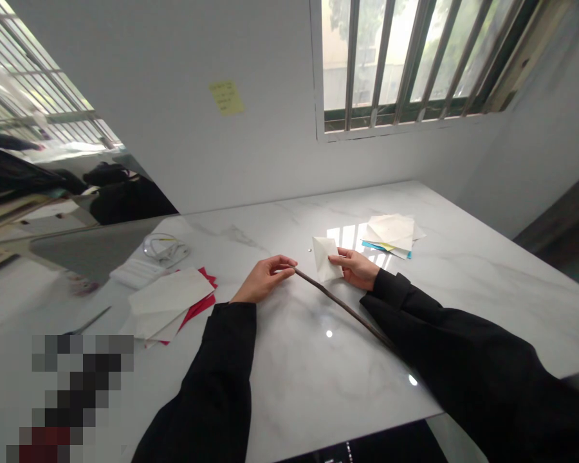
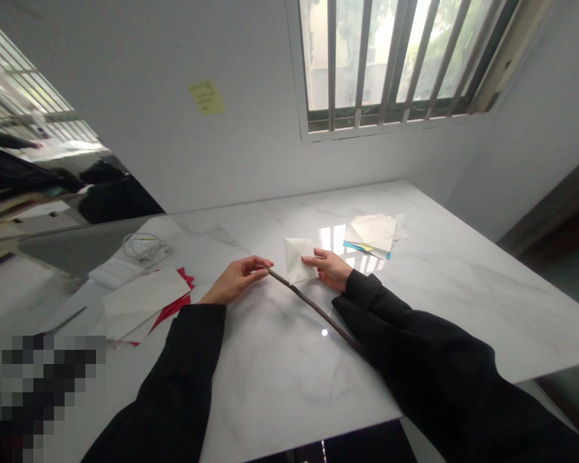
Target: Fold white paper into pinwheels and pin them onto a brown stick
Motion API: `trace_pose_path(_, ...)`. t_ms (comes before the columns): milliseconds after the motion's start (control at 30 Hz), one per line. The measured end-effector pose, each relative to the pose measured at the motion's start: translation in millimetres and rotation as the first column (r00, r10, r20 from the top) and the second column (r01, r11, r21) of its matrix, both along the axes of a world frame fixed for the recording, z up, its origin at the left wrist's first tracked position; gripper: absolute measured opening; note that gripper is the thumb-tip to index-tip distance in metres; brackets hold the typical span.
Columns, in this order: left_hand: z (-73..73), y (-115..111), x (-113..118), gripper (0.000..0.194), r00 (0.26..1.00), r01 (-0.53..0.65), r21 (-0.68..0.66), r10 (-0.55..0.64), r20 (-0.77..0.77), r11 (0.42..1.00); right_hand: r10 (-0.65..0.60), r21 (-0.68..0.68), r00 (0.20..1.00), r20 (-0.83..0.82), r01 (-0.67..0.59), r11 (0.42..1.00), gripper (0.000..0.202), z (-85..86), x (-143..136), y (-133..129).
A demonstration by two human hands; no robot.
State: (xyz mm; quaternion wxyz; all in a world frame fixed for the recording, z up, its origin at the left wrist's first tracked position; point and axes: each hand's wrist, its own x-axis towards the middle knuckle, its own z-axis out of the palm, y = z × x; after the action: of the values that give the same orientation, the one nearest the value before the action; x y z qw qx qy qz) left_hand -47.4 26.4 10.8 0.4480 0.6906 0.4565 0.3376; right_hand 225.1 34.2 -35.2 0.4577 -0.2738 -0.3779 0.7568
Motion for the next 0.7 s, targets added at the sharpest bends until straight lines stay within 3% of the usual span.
trace_pose_path(133,3.9,-11.5,30.3,0.041,0.945,0.005,-0.136,0.039,0.324,0.991,0.029,-0.035,0.999,-0.019,-0.03,0.999,0.035,2.0,-2.3,-2.7)
trace_pose_path(333,6.3,-21.7,50.7,0.05,0.873,0.013,-0.225,0.099,0.477,0.974,0.146,-0.035,0.988,-0.045,-0.147,0.988,0.042,5.3,-4.6,-9.3)
trace_pose_path(500,8.4,-24.0,52.4,0.05,0.8,0.07,-0.244,0.092,0.593,0.967,0.192,-0.001,0.975,-0.111,-0.193,0.981,0.045,0.8,-5.2,-9.4)
trace_pose_path(700,12.1,-26.0,51.5,0.051,0.764,0.094,-0.263,0.1,0.638,0.96,0.222,0.012,0.969,-0.111,-0.222,0.975,0.052,-1.4,-5.8,-8.2)
